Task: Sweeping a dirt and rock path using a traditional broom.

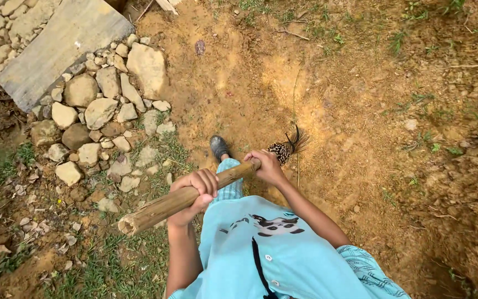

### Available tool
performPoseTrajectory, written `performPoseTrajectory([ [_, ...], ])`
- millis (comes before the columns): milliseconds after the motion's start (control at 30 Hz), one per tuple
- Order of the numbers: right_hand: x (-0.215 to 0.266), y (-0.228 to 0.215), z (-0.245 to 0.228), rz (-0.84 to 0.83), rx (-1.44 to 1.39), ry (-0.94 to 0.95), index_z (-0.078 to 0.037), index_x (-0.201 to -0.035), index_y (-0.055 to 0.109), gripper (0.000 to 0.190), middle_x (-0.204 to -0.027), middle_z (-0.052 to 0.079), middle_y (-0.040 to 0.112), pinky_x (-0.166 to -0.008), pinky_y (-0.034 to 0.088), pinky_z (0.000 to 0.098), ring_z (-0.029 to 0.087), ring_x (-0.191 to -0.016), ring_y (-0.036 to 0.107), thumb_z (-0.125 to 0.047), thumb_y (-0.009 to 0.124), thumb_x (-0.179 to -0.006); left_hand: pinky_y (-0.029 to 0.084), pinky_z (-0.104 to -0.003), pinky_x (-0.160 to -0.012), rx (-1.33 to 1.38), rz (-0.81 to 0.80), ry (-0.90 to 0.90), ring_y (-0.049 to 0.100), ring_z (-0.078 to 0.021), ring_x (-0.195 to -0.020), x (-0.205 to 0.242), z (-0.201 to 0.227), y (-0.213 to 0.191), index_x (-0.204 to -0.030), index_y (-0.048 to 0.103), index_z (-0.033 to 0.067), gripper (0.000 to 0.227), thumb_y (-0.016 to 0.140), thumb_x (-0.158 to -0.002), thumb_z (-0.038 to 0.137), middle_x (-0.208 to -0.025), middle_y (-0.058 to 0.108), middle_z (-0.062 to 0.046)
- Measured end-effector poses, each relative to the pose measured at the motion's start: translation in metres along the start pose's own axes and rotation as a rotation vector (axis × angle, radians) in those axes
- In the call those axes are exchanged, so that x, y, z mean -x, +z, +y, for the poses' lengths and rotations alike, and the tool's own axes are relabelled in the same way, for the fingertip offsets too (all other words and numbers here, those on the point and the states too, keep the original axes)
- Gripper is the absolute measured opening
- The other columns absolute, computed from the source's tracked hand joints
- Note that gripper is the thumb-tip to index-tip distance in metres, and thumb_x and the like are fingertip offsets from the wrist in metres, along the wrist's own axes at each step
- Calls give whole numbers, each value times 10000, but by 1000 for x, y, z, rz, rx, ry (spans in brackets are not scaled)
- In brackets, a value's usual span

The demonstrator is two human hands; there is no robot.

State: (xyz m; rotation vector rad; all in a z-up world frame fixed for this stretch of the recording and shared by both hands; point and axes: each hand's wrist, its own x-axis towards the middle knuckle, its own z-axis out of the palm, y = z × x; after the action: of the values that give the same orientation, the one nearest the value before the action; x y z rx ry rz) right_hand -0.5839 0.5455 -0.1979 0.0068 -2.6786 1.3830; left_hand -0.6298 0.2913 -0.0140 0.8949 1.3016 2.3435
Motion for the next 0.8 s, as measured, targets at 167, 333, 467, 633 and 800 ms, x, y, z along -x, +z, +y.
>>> performPoseTrajectory([
  [167,-118,22,17,-25,-30,56,-89,-987,706,378,-938,85,732,-809,509,395,306,-914,681,21,769,-630,521,-396,-847,-39,-44,-26,614,-200,-749,-99,-22,-71,-793,551,72,268,788,-908,116,-753,598,-48],
  [333,-229,36,28,-60,-129,38,-81,-994,684,461,-974,76,719,-840,509,384,290,-955,675,-6,790,-552,527,-349,-741,-136,-104,-10,615,-194,-714,-196,-21,-124,-770,552,60,277,802,-885,93,-736,598,-54],
  [467,-316,48,36,-67,-136,-90,-90,-1001,691,367,-974,70,712,-859,518,386,278,-968,683,3,735,-648,538,-340,-735,-283,-133,33,633,-189,-708,-254,-20,-165,-753,540,68,319,833,-869,115,-732,609,-41],
  [633,-445,60,51,-118,-140,-179,-84,-946,696,291,-910,72,692,-825,502,393,266,-910,670,-71,815,-682,521,-329,-710,-466,-88,35,621,-188,-698,-319,-24,-209,-725,531,82,346,855,-837,128,-710,595,-31],
  [800,-558,88,83,-60,-159,-220,-88,-881,675,341,-874,56,675,-789,503,393,253,-877,651,-319,898,-767,539,-398,-853,-656,-84,-47,640,-229,-774,-397,-42,-248,-775,561,72,324,880,-793,122,-756,612,-55],
])
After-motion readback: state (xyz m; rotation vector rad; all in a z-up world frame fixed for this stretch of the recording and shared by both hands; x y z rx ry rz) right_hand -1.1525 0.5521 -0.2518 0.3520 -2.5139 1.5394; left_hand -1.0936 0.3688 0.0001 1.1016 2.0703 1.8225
